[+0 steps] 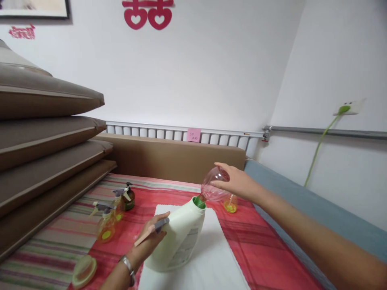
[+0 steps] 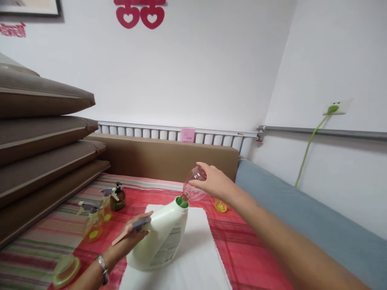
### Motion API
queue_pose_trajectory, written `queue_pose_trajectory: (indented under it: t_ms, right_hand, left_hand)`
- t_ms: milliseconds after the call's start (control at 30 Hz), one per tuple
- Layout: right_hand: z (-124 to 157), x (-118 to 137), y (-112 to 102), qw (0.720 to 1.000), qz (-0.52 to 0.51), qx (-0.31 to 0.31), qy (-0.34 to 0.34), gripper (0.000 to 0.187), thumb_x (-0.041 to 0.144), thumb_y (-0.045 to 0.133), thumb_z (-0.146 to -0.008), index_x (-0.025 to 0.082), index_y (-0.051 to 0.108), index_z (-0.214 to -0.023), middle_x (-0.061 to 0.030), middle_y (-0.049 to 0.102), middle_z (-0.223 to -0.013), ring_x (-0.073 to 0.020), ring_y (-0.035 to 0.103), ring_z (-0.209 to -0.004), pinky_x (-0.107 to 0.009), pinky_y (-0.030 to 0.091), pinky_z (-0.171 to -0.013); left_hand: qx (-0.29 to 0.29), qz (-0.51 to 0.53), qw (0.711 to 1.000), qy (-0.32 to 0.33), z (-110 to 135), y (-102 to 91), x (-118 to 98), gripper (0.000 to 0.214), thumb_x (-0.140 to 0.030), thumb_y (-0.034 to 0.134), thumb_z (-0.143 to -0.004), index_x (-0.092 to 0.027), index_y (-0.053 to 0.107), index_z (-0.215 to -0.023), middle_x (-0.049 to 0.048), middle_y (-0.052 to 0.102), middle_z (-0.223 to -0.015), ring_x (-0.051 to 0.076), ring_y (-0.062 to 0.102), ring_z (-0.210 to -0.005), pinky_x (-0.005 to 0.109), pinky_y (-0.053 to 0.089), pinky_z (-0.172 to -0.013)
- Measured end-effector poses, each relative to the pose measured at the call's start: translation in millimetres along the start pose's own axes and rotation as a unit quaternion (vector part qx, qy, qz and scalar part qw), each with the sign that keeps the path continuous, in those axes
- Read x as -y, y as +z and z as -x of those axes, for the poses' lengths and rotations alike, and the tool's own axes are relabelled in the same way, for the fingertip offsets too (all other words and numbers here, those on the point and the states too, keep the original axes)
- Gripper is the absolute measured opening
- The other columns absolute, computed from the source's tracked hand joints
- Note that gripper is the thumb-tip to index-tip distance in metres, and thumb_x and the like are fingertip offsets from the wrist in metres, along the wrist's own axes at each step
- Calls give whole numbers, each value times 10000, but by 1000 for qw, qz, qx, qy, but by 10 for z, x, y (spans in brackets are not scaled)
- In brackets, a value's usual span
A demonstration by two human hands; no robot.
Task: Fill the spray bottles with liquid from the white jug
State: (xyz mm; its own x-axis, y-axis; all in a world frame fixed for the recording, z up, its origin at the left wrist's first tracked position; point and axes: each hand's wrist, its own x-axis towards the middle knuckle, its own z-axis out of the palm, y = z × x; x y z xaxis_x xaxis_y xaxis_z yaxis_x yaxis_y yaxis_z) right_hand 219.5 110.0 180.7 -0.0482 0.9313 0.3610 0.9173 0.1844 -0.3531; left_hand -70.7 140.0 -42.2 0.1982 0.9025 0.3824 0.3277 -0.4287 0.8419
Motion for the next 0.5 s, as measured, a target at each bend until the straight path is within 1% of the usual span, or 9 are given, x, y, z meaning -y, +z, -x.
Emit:
queue_pose_trajectory:
  t_ms: [100, 300, 400, 500]
  right_hand:
    - [-59, 228, 18, 999, 26, 20, -37, 736, 533, 635, -694, 261, 416, -1342, -114, 576, -1147, -284, 565, -1023, -389, 426, -878]
    - [-118, 683, 59, 990, 65, 53, -116, 731, 555, 647, -667, 301, 442, -1321, -84, 571, -1088, -266, 558, -958, -367, 437, -803]
    - [-125, 829, 59, 984, 87, 67, -139, 706, 560, 619, -687, 285, 451, -1314, -86, 579, -1051, -266, 557, -944, -364, 440, -782]
    - [-134, 905, 49, 980, 105, 77, -149, 705, 557, 603, -695, 272, 443, -1320, -88, 580, -1046, -266, 561, -939, -367, 445, -776]
  left_hand:
    - [2, 19, 1000, -8, 38, -59, 88, 532, -140, 593, -637, -254, 621, -1156, 45, 665, -1144, 240, 605, -1037, 338, 462, -923]
    - [-10, 98, 993, -64, 120, -144, 200, 497, -184, 624, -655, -204, 622, -1151, 77, 668, -1138, 264, 615, -1025, 356, 483, -891]
    - [-23, 129, 989, -73, 125, -162, 278, 507, -189, 654, -625, -206, 637, -1131, 73, 668, -1149, 285, 605, -1045, 374, 470, -918]
    - [-33, 149, 985, -81, 116, -171, 314, 513, -190, 683, -598, -211, 654, -1109, 68, 674, -1138, 298, 600, -1053, 383, 453, -942]
